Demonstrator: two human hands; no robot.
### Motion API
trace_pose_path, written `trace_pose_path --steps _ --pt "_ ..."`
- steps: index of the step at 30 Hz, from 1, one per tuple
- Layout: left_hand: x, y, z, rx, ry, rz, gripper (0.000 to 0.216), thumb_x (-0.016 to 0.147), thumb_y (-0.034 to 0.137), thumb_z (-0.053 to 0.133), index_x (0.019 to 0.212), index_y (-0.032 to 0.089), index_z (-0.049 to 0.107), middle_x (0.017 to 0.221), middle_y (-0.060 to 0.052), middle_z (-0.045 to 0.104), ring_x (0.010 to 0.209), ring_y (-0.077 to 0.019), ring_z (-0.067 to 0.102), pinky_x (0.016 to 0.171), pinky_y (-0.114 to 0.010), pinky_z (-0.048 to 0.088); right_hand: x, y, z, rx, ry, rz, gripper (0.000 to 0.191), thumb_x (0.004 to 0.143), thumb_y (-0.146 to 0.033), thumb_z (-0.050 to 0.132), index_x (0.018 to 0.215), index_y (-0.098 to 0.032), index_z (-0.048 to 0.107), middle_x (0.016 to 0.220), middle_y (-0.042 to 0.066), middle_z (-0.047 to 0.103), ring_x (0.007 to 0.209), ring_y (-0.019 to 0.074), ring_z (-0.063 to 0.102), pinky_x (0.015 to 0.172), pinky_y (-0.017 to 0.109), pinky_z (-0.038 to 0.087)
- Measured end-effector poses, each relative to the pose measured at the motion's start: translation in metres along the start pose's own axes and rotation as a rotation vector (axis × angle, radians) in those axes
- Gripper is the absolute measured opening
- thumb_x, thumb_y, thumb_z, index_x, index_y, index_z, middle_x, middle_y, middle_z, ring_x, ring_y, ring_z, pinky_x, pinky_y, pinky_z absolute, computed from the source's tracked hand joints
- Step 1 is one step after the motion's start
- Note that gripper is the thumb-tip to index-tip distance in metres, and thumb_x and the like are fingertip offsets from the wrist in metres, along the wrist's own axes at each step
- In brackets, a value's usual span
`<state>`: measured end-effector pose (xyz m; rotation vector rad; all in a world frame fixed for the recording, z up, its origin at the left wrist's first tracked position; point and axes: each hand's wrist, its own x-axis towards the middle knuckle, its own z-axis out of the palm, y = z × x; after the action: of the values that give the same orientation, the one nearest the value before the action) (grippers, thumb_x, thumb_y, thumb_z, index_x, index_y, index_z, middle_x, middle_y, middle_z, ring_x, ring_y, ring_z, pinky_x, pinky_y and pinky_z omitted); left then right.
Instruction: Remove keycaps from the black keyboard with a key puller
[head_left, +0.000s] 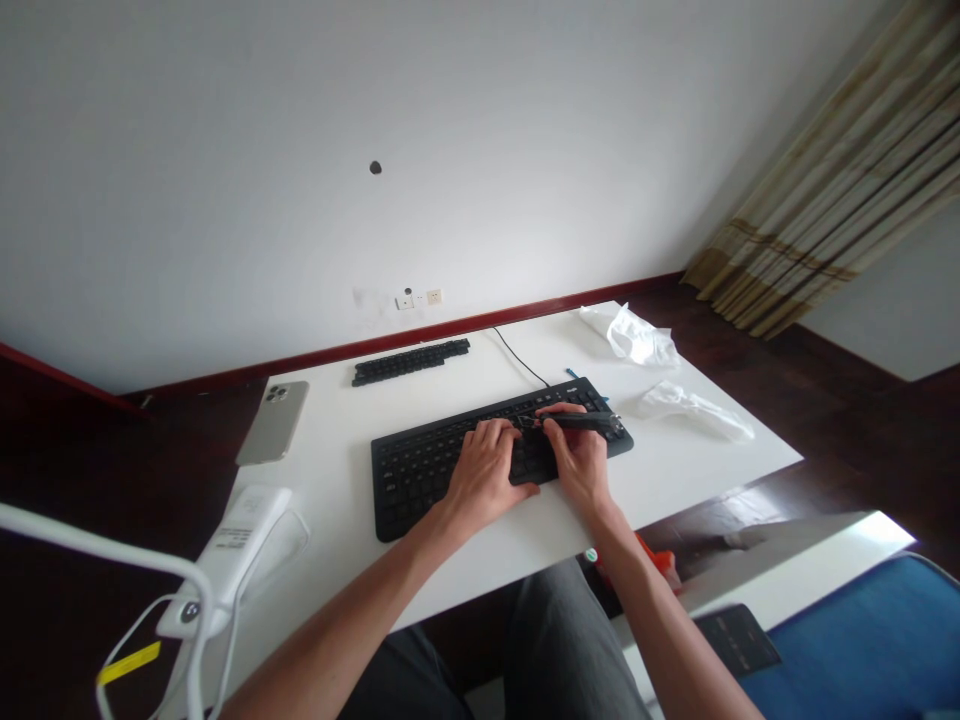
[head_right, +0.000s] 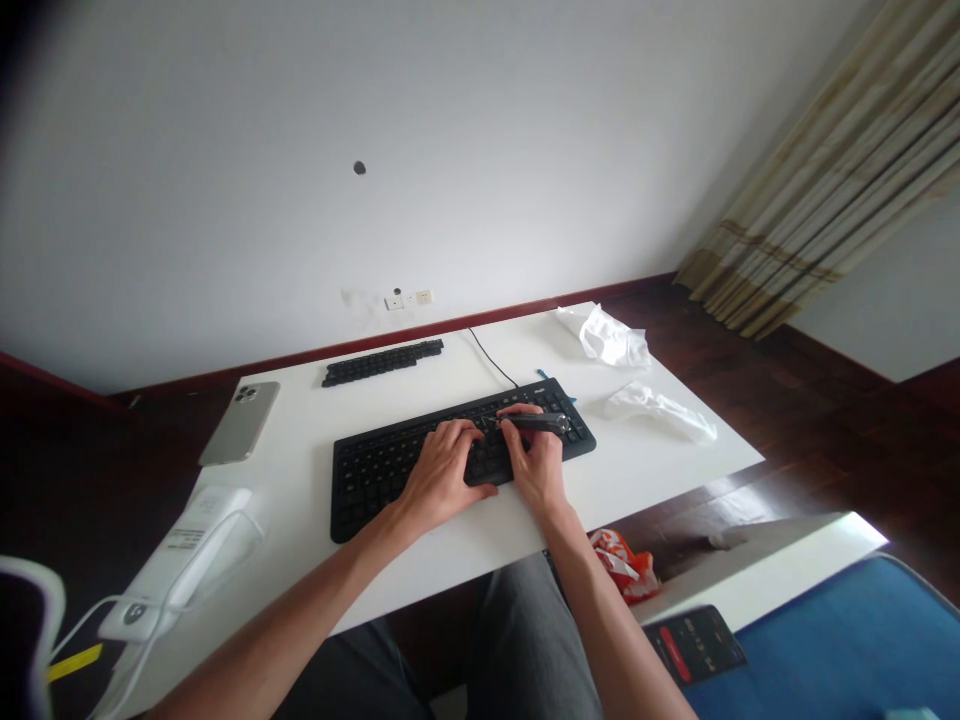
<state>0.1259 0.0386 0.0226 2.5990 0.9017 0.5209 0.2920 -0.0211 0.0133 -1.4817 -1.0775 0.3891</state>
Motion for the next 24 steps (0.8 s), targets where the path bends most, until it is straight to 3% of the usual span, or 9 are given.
trace_pose_path --steps 8,11,24 --pt "-0.0008 0.001 0.0004 -0.032 0.015 -0.004 0.068 0.068 0.036 0.095 0.123 0.022 0.056 0.125 -0.009 0.061 0.118 -0.0326 0.057 0.098 -0.048 0.049 -0.0003 -0.0036 -0.0029 -0.127 -0.067 -0.022 0.026 0.102 -0.04 0.057 0.101 -0.021 0.073 0.108 0.01 0.076 0.089 0.0253 0.072 0.083 0.038 0.056" --pt "-0.0012 0.0009 0.0007 -0.036 0.022 -0.005 0.068 0.068 0.036 0.095 0.122 0.022 0.056 0.124 -0.009 0.061 0.118 -0.0323 0.057 0.097 -0.048 0.049 -0.0007 -0.0025 -0.0019 -0.104 -0.071 -0.031 0.024 0.101 -0.039 0.057 0.1 -0.021 0.072 0.107 0.01 0.076 0.096 0.0269 0.072 0.088 0.04 0.057" --pt "-0.0022 0.0005 0.0018 -0.019 0.052 -0.002 0.068 0.068 0.039 0.095 0.122 0.02 0.058 0.121 -0.009 0.062 0.117 -0.0319 0.057 0.097 -0.048 0.05 -0.0021 -0.0053 -0.0003 0.016 -0.132 0.026 0.027 0.103 -0.048 0.057 0.1 -0.024 0.069 0.099 0.01 0.075 0.081 0.0247 0.072 0.075 0.039 0.058"
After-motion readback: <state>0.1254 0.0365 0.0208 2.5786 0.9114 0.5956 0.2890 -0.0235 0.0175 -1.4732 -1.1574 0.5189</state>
